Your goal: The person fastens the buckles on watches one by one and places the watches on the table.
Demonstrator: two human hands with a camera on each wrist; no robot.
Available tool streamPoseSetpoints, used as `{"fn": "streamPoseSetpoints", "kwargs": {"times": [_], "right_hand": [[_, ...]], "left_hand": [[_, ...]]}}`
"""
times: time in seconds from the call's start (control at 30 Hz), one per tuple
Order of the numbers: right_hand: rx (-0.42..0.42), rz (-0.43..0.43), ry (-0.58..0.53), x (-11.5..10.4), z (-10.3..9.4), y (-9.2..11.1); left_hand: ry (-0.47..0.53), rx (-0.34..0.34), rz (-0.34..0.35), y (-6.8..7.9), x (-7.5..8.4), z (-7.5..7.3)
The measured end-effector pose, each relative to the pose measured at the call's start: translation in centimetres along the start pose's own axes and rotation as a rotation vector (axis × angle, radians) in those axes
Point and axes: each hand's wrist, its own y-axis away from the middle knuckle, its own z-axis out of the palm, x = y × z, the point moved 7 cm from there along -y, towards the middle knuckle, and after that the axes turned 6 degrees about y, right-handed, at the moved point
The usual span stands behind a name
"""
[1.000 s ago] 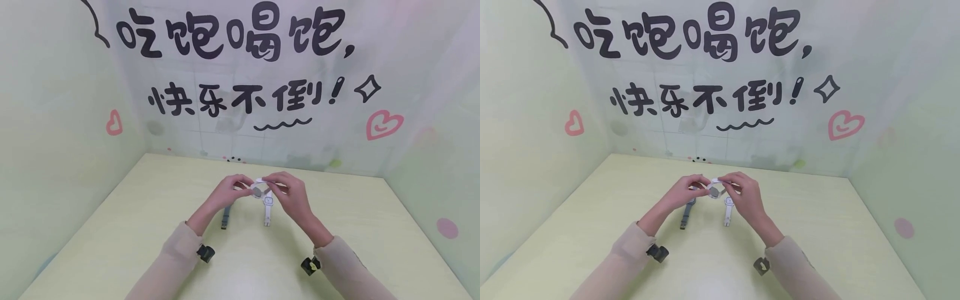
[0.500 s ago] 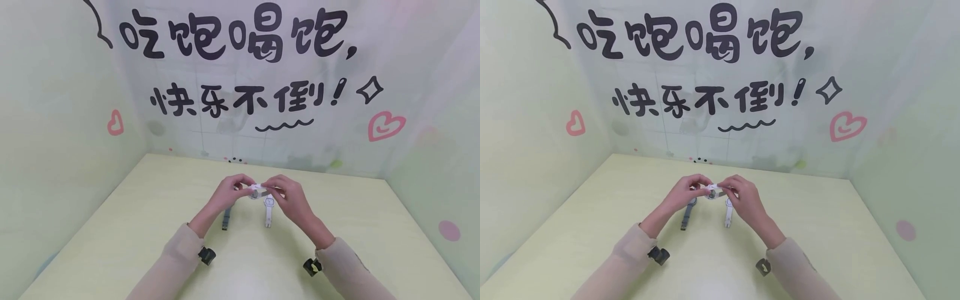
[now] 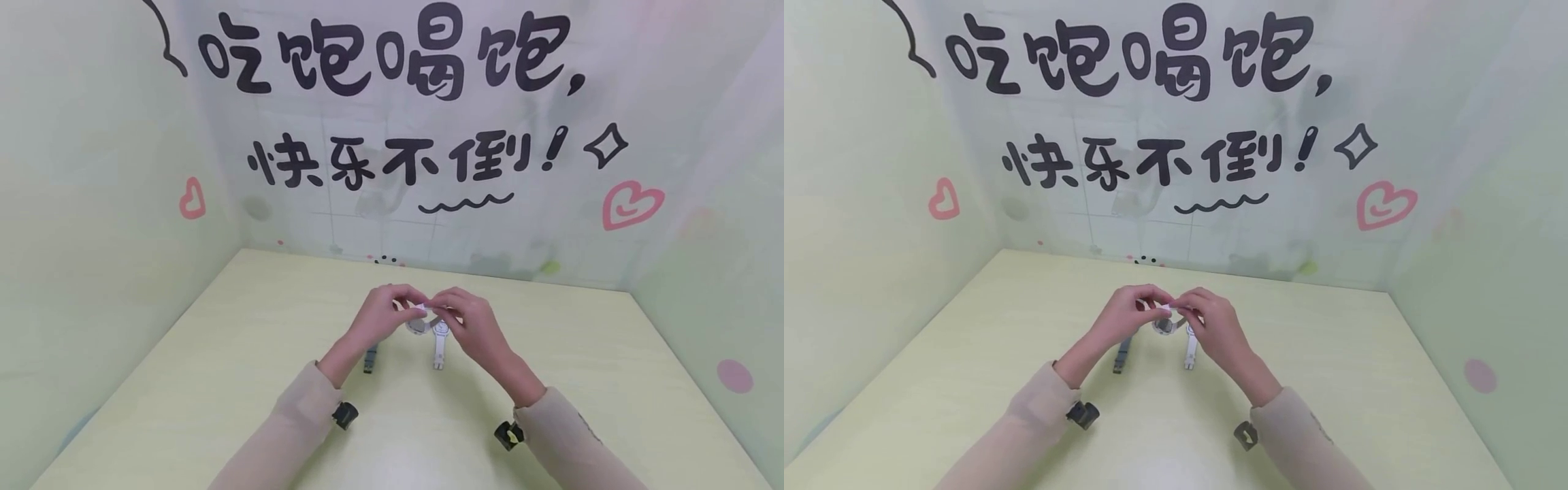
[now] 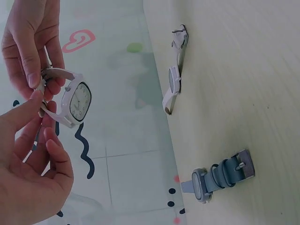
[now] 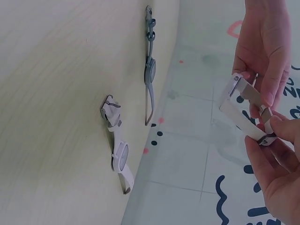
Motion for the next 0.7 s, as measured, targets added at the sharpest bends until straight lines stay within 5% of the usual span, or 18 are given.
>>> {"fn": "streamPoseSetpoints", "kwargs": {"times": [0.33, 0.7], "right_hand": [[0.012, 0.077, -0.069, 0.5, -0.5, -0.1], [0.050, -0.042, -0.030, -0.1, -1.1, 0.4]], "left_hand": [[-0.027, -0.023, 0.006, 0.0, 0.9, 0.3], [0.024, 0.017, -0.019, -0.2, 0.5, -0.5]]}}
